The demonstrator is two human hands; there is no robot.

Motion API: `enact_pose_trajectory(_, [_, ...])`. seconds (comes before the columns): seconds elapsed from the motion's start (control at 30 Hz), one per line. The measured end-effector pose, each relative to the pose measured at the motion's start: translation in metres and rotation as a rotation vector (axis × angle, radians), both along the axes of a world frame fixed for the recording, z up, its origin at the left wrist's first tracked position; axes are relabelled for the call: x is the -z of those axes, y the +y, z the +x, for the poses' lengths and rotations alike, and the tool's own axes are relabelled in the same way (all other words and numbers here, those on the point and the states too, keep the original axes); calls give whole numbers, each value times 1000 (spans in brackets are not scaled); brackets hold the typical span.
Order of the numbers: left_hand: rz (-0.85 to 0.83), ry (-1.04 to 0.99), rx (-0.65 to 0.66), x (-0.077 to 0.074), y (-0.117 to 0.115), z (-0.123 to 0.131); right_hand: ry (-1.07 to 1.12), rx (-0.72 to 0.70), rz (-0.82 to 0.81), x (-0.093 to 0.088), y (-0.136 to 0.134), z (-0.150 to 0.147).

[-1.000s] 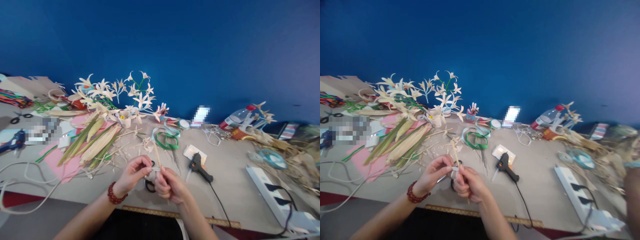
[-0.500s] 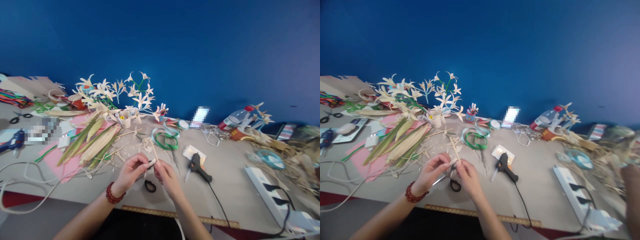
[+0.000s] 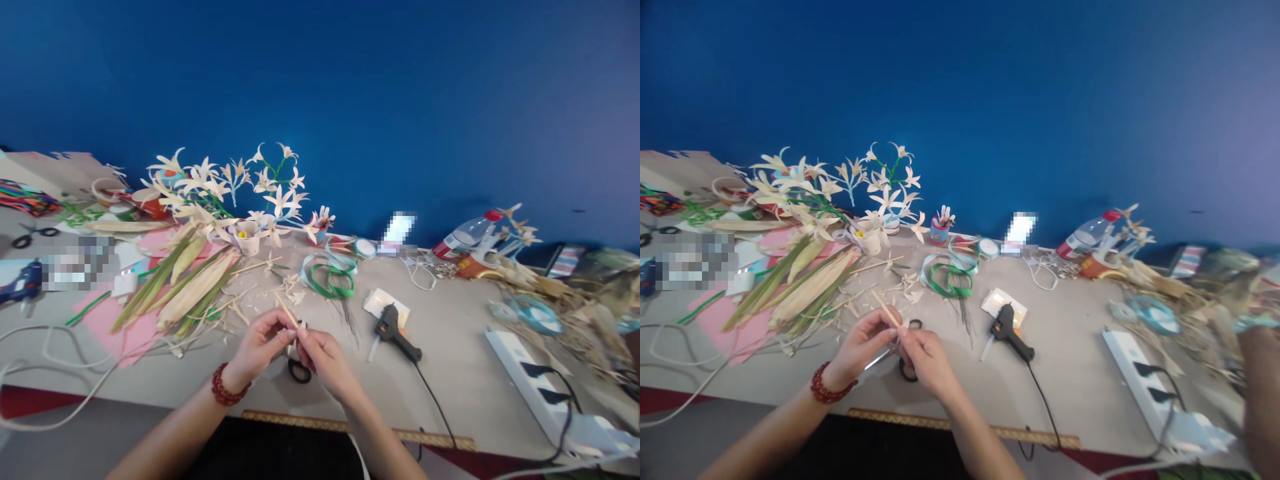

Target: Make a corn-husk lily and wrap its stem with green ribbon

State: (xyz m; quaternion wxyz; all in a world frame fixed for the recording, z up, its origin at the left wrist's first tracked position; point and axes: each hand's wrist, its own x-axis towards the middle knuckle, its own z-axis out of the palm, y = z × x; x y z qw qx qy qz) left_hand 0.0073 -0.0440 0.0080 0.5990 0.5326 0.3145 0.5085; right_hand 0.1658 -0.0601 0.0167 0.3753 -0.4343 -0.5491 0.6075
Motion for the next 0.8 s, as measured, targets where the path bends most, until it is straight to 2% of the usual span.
enact_pose_trajectory(0.13, [79,7,42,-3,-1,-3,381,-257,-429,-3,-1,5])
enact_pose_trajectory(0.2, [119,9,65,-3,1,-3,548,-397,-565,-1,-2,14])
enact_pose_trajectory(0.27, [109,-21,55,0,3,-5,710,-494,-590,1,-1,26])
enact_pose_trajectory(0.33, [50,-66,9,4,7,-7,817,-475,-536,1,0,38])
enact_pose_trajectory(0.4, [-6,-96,-28,7,9,-9,759,-306,-453,-1,1,44])
enact_pose_trajectory(0.5, [-1,-87,-26,7,10,-9,384,-36,-292,-4,2,36])
enact_pose_trajectory(0.6, [17,-49,-30,3,9,-5,64,-2,-53,-4,1,16])
enact_pose_trajectory(0.67, [4,-27,-31,2,8,-3,-44,-4,76,-4,1,4])
enact_pose_trajectory(0.73, [-4,-6,-25,2,6,-3,-80,20,108,-4,2,-3])
enact_pose_trajectory(0.8, [-2,9,-9,2,4,-4,-28,3,24,-5,3,-4])
